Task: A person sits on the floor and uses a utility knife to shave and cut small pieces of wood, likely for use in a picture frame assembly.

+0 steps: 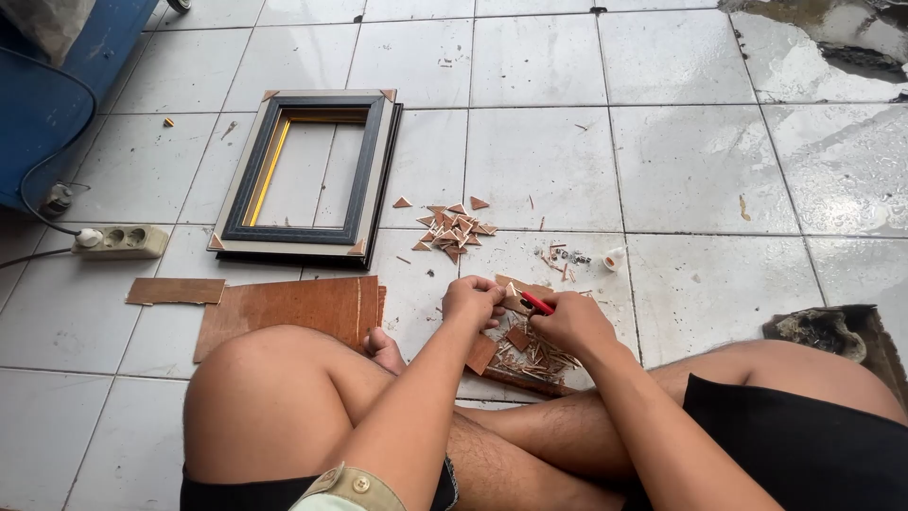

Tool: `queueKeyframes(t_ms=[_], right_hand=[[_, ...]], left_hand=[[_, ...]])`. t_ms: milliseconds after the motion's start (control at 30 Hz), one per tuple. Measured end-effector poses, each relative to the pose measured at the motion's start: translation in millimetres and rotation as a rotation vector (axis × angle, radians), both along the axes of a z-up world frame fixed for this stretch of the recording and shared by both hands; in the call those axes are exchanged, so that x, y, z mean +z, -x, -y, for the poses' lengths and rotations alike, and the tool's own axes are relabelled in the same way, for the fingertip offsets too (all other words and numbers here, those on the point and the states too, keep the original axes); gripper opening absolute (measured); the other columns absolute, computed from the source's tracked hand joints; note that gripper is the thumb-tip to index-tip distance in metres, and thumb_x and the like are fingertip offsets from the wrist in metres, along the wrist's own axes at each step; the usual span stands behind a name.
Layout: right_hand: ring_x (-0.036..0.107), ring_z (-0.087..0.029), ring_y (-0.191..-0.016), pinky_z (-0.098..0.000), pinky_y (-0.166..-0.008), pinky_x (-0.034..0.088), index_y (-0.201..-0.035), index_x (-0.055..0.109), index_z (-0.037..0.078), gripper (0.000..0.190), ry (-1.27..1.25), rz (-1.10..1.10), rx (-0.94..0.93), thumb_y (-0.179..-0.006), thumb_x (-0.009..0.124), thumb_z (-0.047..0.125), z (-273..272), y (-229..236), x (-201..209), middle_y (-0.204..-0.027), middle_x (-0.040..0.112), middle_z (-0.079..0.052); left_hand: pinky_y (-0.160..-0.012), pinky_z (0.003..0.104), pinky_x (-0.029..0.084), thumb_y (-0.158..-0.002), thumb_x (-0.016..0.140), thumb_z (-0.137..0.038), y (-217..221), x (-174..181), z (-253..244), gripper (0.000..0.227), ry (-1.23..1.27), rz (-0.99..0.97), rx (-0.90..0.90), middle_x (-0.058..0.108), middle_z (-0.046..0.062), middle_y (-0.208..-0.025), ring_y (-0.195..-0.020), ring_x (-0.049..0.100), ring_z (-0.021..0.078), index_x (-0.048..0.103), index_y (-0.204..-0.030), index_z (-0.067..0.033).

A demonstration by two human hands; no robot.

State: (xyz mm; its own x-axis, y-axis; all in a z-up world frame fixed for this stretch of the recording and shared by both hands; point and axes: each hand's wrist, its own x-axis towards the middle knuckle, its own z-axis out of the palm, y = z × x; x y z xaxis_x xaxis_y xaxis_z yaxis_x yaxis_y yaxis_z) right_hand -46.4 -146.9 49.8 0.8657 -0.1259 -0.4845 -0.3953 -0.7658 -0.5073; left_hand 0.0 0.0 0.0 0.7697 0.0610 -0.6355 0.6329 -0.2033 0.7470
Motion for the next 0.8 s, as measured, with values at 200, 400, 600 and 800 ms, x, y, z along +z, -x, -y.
queueKeyframes(t_ms=[200, 400, 600, 800], right_hand=[[0.062, -0.034, -0.082, -0.0370, -0.072, 0.047, -0.094, 0.070, 0.017, 0.023, -0.140, 0.096, -0.160, -0.073, 0.064, 0.025, -0.6, -9.6, -24.1, -0.076, 0.064, -0.014], [0.059, -0.027, -0.079, -0.0340, -0.072, 0.045, -0.094, 0.068, 0.018, 0.028, -0.369, 0.167, -0.309, -0.069, 0.069, 0.030, -5.3, -17.2, -25.2, -0.075, 0.066, -0.007], [0.035, -0.010, -0.041, -0.0219, -0.035, 0.037, -0.093, 0.064, 0.002, 0.021, -0.694, 0.088, -0.483, -0.075, 0.064, 0.013, -9.5, -13.7, -4.4, -0.066, 0.054, -0.011], [0.040, -0.012, -0.039, -0.0224, -0.033, 0.036, -0.091, 0.066, 0.007, 0.022, -0.501, 0.121, -0.381, -0.079, 0.063, 0.025, 3.9, -22.4, -40.9, -0.071, 0.066, -0.010]], left_hand=[[-0.050, 0.020, 0.056, -0.083, 0.058, -0.013, 0.1, 7.6, 3.6, 0.018, 0.076, -0.006, 0.030, 0.067, 0.013, -0.085, -0.065, 0.065, 0.0126, 0.059, -0.097, -0.0029], [-0.056, 0.026, 0.057, -0.080, 0.061, -0.018, -0.6, 14.1, 10.4, 0.021, 0.206, -0.024, -0.046, 0.065, 0.010, -0.092, -0.072, 0.066, 0.0156, 0.061, -0.098, -0.0071], [-0.040, 0.024, 0.050, -0.063, 0.061, -0.027, -5.9, 17.5, 13.6, 0.015, -0.032, 0.011, -0.291, 0.063, 0.003, -0.063, -0.052, 0.058, 0.0128, 0.062, -0.071, -0.0149], [-0.033, 0.019, 0.045, -0.068, 0.051, -0.025, -10.0, -12.5, 23.1, 0.018, 0.048, -0.073, -0.109, 0.060, 0.005, -0.054, -0.040, 0.054, 0.0099, 0.060, -0.065, -0.0102]])
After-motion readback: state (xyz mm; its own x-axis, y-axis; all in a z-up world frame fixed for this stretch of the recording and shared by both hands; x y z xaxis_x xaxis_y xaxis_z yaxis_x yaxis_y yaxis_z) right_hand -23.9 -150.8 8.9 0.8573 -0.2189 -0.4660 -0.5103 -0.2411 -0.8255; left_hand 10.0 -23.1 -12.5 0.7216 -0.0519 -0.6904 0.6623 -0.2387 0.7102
